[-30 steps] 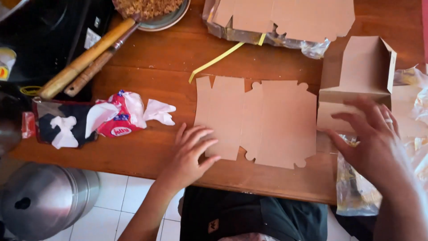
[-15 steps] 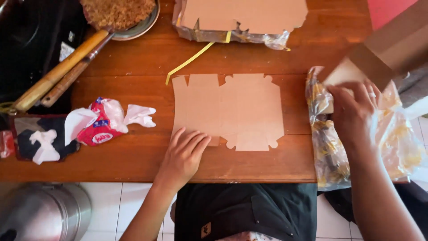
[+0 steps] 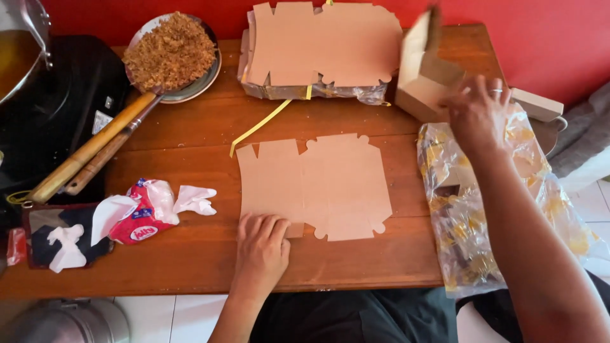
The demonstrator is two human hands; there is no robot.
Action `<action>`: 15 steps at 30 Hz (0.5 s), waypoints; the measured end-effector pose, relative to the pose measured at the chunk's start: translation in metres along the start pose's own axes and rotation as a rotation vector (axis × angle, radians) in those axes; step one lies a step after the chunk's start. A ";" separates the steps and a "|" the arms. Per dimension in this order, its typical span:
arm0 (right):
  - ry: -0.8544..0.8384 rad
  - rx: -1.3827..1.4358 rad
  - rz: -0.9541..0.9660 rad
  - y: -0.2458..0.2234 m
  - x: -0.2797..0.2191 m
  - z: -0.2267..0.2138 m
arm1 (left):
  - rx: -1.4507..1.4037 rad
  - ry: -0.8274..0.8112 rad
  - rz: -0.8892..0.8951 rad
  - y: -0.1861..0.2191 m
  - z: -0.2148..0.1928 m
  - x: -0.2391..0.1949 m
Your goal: The person assembles flat cardboard box blanks into small rectangular boxes by hand. They fold the side flaps, tuck the tabs into slots, and press the seams to form the box shape. The process is repeated for a second box.
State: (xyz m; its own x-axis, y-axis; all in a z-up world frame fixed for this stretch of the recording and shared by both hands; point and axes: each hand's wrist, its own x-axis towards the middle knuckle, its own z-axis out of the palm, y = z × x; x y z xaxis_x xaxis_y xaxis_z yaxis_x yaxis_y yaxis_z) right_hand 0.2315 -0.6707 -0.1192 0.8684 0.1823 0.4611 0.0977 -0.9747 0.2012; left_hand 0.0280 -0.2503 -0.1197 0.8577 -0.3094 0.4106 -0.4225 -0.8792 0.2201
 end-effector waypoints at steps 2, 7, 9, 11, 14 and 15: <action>0.126 0.054 -0.024 0.035 -0.003 0.044 | -0.004 0.022 -0.002 0.001 0.002 0.004; 0.253 0.336 -0.124 0.058 0.000 0.063 | 0.020 -0.012 -0.066 0.000 0.010 0.009; 0.138 0.413 -0.004 0.053 0.003 0.057 | -0.024 -0.026 -0.093 0.001 0.007 0.011; 0.193 0.378 0.086 0.030 0.004 0.033 | -0.069 -0.065 -0.079 -0.002 0.005 0.010; 0.210 0.329 0.084 -0.011 0.003 0.002 | -0.204 -0.139 -0.054 -0.014 0.005 0.007; 0.168 0.316 -0.004 -0.027 0.000 -0.008 | -0.296 -0.180 -0.042 -0.020 0.006 0.004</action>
